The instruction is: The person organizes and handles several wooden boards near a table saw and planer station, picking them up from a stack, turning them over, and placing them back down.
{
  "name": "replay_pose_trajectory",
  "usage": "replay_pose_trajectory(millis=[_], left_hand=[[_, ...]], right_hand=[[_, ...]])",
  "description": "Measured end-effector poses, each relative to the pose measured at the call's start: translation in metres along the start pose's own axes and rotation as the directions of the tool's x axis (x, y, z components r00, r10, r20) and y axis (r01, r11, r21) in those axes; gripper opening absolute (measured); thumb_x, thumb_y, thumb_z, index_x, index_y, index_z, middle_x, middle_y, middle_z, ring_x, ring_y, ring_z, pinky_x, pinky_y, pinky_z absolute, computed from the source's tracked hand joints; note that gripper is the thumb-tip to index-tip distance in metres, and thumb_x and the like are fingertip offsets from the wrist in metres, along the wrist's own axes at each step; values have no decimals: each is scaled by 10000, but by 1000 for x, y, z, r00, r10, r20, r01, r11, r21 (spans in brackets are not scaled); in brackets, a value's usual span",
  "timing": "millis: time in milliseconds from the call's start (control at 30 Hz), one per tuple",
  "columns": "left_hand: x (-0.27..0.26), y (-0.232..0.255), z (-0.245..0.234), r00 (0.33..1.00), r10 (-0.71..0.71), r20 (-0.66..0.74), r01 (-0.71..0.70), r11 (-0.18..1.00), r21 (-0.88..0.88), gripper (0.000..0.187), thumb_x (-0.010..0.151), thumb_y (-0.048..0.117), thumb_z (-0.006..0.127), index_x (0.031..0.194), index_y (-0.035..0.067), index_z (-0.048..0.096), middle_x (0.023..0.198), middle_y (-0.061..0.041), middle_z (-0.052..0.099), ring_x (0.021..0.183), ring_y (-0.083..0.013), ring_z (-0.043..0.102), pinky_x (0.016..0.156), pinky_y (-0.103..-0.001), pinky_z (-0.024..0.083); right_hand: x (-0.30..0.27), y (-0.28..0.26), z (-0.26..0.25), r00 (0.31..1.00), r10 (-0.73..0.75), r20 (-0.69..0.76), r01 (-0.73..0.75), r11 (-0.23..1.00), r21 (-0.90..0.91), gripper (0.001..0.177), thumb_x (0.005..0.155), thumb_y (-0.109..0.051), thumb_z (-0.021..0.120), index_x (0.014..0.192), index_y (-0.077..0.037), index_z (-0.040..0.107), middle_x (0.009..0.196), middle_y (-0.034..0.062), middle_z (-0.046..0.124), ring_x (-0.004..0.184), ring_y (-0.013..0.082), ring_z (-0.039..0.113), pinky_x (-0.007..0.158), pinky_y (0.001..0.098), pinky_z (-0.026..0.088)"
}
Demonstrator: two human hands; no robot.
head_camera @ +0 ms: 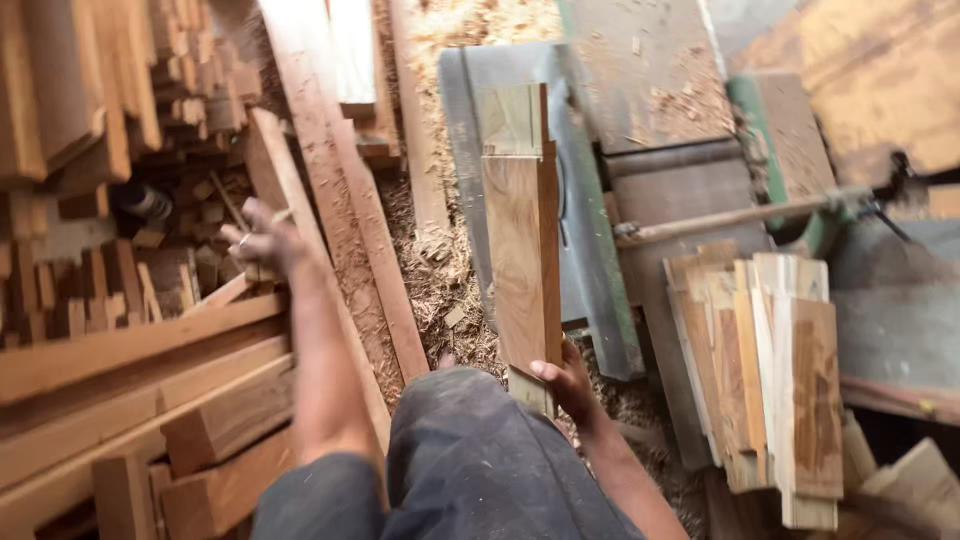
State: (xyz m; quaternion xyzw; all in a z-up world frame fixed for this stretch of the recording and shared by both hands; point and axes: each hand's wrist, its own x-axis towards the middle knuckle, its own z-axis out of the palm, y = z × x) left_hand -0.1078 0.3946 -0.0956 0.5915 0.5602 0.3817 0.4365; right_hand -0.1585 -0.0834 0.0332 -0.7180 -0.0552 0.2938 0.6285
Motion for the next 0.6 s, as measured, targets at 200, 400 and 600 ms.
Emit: replay_pose_trajectory(millis=[200, 400, 600], left_hand=[[-77, -87, -56, 929, 19, 370, 98, 950, -295, 465, 1089, 339, 563, 1365, -35, 576, 1336, -82, 628, 1237, -190, 582, 1093, -319, 433], [-152, -119, -55, 715, -278, 641, 577, 753, -317, 215, 1103, 197, 632, 972, 122, 479, 845, 28, 427, 716, -106, 428, 577, -267, 325], [-164, -21, -11, 679, -182, 711, 318, 946, -62, 262, 1100, 328, 587, 978, 96, 589, 910, -26, 638, 714, -104, 528, 594, -247, 433]], right_hand=[[-30, 19, -29, 997, 10, -75, 6, 978, 209, 850, 716, -387, 780, 1392, 77, 555, 1275, 255, 640, 1136, 329, 644, 950, 445, 551], [-57, 0, -41, 939, -85, -333, 149, 974, 172, 962, 749, -307, 861, 1592, -53, 472, 1175, 179, 600, 1029, 260, 548, 863, 381, 504], [-113, -44, -119, 508, -669, -543, 264, 721, -641, 726, 880, -389, 842, 1492, -153, 532, 1470, 106, 570, 1312, 214, 611, 1073, 417, 645]])
